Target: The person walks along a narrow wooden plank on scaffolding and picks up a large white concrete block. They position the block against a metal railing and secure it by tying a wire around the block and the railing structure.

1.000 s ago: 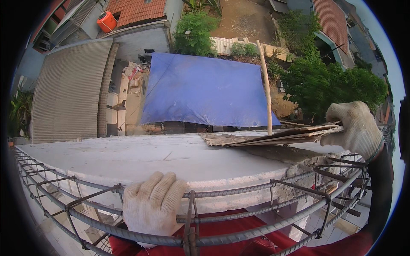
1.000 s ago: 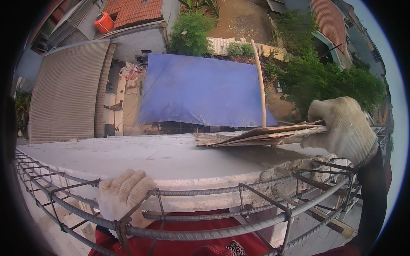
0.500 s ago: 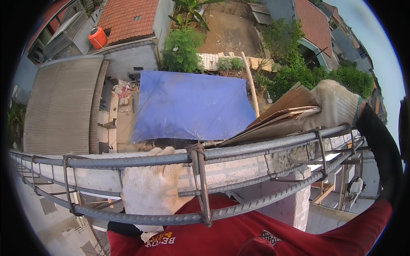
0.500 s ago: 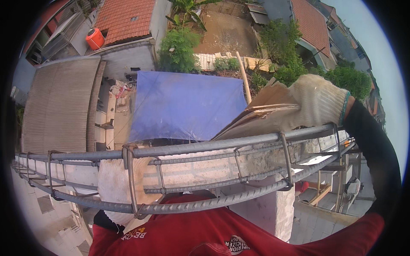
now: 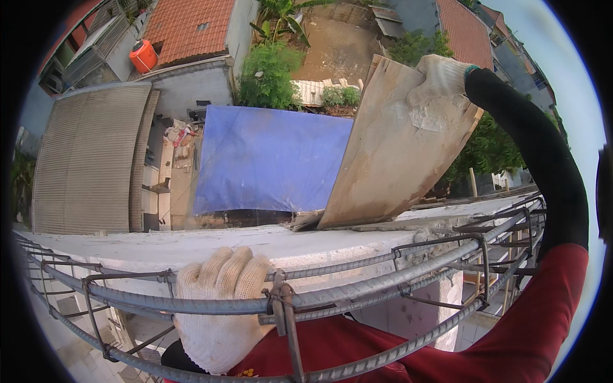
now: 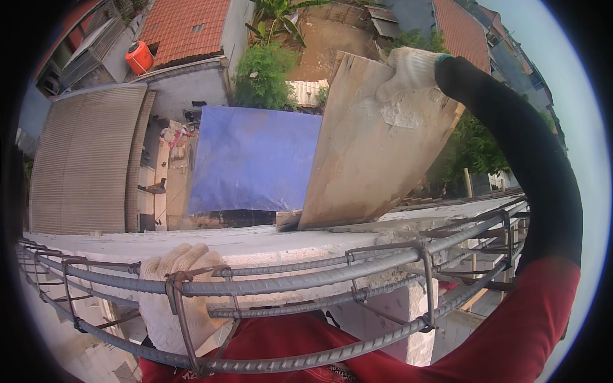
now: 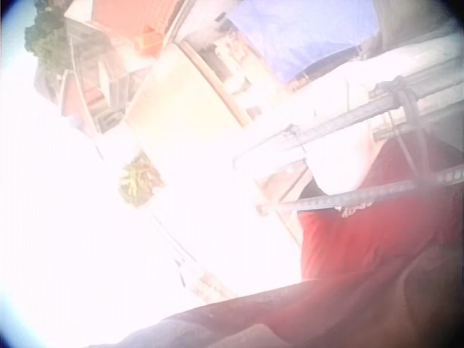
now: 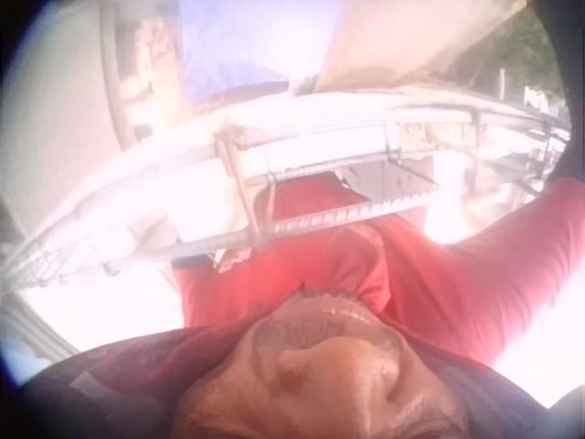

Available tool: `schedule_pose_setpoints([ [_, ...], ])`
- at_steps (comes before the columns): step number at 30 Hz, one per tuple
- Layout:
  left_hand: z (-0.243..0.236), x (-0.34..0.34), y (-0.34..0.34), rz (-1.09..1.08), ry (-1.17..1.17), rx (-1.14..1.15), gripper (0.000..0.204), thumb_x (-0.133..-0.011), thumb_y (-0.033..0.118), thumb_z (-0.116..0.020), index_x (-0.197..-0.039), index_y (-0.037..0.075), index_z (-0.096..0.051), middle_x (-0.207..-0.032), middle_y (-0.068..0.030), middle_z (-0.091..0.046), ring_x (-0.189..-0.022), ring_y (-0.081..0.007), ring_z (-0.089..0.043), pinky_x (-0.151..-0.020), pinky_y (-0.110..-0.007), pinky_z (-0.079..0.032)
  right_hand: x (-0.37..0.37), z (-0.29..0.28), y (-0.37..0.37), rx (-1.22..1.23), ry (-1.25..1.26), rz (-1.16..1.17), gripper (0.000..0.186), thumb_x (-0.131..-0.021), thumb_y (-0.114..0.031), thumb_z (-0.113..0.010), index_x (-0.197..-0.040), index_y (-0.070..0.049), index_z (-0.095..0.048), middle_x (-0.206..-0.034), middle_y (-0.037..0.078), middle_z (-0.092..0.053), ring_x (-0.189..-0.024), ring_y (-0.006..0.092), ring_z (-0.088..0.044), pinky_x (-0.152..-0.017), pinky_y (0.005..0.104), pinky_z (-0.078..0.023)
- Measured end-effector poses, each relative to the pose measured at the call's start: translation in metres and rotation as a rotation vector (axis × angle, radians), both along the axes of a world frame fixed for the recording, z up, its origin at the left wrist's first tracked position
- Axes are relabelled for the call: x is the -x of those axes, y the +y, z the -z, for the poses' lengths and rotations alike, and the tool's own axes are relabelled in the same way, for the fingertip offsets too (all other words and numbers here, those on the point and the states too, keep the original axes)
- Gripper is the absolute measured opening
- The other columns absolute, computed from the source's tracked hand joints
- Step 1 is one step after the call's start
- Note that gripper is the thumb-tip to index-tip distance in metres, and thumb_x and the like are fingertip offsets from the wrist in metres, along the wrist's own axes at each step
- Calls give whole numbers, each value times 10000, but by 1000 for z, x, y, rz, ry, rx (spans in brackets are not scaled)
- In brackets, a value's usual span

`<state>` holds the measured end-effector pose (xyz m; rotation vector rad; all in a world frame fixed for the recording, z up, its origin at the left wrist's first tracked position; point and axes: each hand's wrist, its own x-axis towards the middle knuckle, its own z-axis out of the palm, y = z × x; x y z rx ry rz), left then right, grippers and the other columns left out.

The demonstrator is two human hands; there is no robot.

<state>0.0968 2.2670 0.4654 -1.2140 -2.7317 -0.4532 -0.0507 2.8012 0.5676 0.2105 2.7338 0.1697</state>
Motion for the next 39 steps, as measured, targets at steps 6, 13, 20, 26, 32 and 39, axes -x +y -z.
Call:
schedule_pose_setpoints([
  [6,-10,-2,-4,-21,26,158,323,-1055,534,-740,-1297,320,-740,-1377,21,-753,-1284,-207,-723,-988,-484,-523,-9,-8,-22,-15,3,-66,638,-813,-505,-927,-1214,-15,-845,-1024,192,-846,-952,309,-828,-857,444,-640],
  [13,-28,2,0,-30,-54,152,492,-901,584,-861,-1265,270,-758,-1355,-7,-760,-1256,-247,-738,-970,-489,-502,-82,-19,-58,176,163,-20,731,-836,-394,-925,-1467,-72,-744,-1081,200,-846,-1006,322,-833,-913,451,-646],
  [20,-36,9,7,-28,-85,129,517,-787,486,-897,-1204,208,-769,-1288,-52,-776,-1229,-287,-746,-965,-505,-485,-20,4,-12,59,135,-19,698,-842,-432,-880,-1411,-45,-766,-1106,187,-855,-988,317,-839,-928,431,-651],
  [26,-25,11,6,-15,-59,79,461,-804,423,-878,-1195,204,-771,-1260,-60,-788,-1235,-296,-750,-969,-511,-489,37,38,33,61,90,-10,704,-859,-453,-939,-1396,-28,-776,-1181,147,-861,-1045,277,-838,-960,418,-654],
  [32,-33,12,11,-32,-89,76,437,-825,395,-846,-1193,170,-778,-1252,-83,-790,-1233,-304,-750,-971,-516,-495,23,20,14,92,108,22,674,-837,-448,-960,-1342,-28,-812,-1145,134,-867,-1028,247,-842,-943,394,-662],
  [39,-35,17,10,17,-138,78,479,-749,290,-818,-1190,107,-780,-1225,-96,-777,-1199,-297,-735,-935,-511,-497,-102,-54,-80,51,-124,-130,500,-815,-452,-961,-1077,-33,-881,-816,154,-811,-749,323,-810,-745,428,-644],
])
